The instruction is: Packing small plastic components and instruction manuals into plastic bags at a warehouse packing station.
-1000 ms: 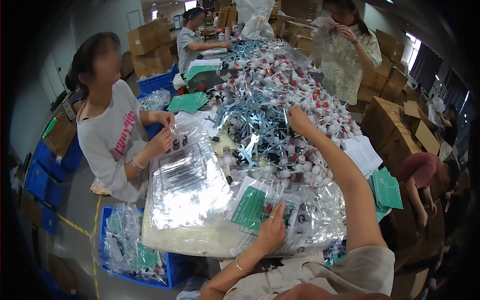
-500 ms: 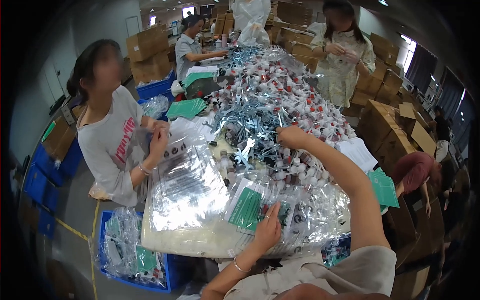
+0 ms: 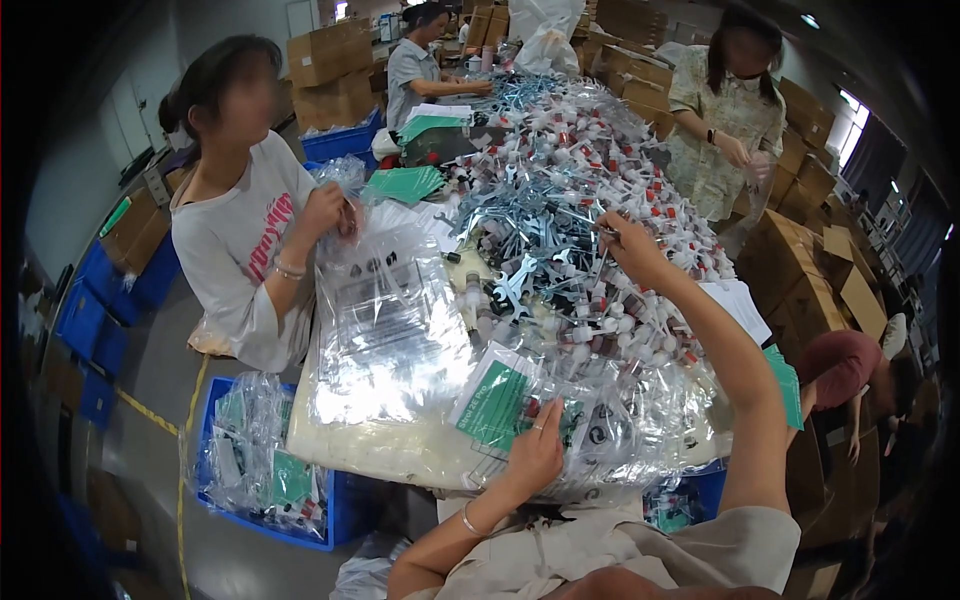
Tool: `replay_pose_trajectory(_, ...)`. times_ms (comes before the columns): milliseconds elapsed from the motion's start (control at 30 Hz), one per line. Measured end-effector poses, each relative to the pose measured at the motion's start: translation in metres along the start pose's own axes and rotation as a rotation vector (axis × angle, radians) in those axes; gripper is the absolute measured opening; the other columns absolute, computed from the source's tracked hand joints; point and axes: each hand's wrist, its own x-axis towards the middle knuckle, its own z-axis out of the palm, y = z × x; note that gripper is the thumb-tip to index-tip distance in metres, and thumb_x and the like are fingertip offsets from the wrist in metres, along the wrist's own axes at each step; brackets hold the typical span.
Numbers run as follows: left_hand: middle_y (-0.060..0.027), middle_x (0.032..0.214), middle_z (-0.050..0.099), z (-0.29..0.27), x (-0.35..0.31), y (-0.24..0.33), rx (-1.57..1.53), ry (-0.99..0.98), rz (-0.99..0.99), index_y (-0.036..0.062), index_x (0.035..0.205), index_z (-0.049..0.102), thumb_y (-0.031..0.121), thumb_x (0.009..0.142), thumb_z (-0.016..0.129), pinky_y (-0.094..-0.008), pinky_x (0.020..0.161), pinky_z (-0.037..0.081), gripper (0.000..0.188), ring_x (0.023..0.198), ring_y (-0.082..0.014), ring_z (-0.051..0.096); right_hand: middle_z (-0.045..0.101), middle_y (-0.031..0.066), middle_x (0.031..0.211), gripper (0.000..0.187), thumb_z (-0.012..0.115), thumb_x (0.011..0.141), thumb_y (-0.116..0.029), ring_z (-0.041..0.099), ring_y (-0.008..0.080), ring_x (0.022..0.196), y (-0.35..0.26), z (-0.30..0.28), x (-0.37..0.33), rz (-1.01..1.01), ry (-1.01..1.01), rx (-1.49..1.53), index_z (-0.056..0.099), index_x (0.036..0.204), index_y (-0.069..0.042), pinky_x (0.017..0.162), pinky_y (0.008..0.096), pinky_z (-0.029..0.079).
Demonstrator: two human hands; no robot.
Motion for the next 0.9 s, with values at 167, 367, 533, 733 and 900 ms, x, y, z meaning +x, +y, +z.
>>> replay_pose_trajectory(167, -0.0228, 0.124, 0.050, -0.005, -0.008, -0.003, 0.044, 0.017, 0.012, -0.0047, 0.130, 0.038, -0.002, 0.072, 0.052, -0.0376, 0.060, 0.051, 0.060, 0.076, -0.0341, 0.062, 0.059, 0.0050, 0.071, 0.017, 0.039, 0.085, 0.002, 0.055, 0.0088, 0.061, -0.023, 0.031, -0.006, 0.354, -0.243, 0.748, 0.049, 0.098, -0.004, 0.054, 0.0252, 0.042)
replay_pose_trajectory(367, -0.0201, 0.124, 0.051, -0.017, -0.011, 0.009, 0.252, -0.087, -0.036, -0.0050, 0.127, 0.041, -0.002, 0.067, 0.054, -0.0343, 0.058, 0.051, 0.061, 0.067, -0.0276, 0.062, 0.063, 0.0073, 0.077, 0.010, 0.050, 0.085, -0.005, 0.059, 0.0182, 0.064, -0.055, 0.080, -0.013, 0.024, -0.280, 0.499, 0.060, 0.084, -0.003, 0.063, 0.0321, 0.048)
replay_pose_trajectory(533, -0.0193, 0.123, 0.052, -0.025, -0.025, 0.000, 0.223, -0.010, 0.024, -0.0057, 0.124, 0.044, -0.002, 0.065, 0.054, -0.0335, 0.064, 0.050, 0.060, 0.075, -0.0262, 0.063, 0.067, 0.0149, 0.087, 0.020, 0.059, 0.084, -0.016, 0.065, 0.0276, 0.082, -0.056, 0.114, -0.027, 0.000, -0.559, 0.113, 0.062, 0.098, -0.001, 0.073, 0.0352, 0.049)
replay_pose_trajectory(733, -0.0189, 0.122, 0.053, -0.032, -0.038, -0.010, 0.193, 0.086, 0.119, -0.0068, 0.119, 0.049, -0.003, 0.066, 0.053, -0.0319, 0.064, 0.048, 0.054, 0.078, -0.0243, 0.063, 0.065, 0.0200, 0.085, 0.034, 0.067, 0.077, -0.027, 0.062, 0.0372, 0.082, -0.051, 0.134, -0.026, 0.048, -0.543, 0.137, 0.060, 0.091, 0.004, 0.072, 0.0434, 0.049)
replay_pose_trajectory(900, -0.0180, 0.121, 0.055, -0.032, -0.038, -0.012, 0.158, 0.095, 0.139, -0.0070, 0.119, 0.050, -0.003, 0.068, 0.053, -0.0312, 0.064, 0.048, 0.051, 0.078, -0.0233, 0.063, 0.063, 0.0225, 0.082, 0.048, 0.070, 0.074, -0.032, 0.062, 0.0385, 0.081, -0.070, 0.140, -0.025, 0.081, -0.538, -0.041, 0.051, 0.100, 0.003, 0.071, 0.0463, 0.049)
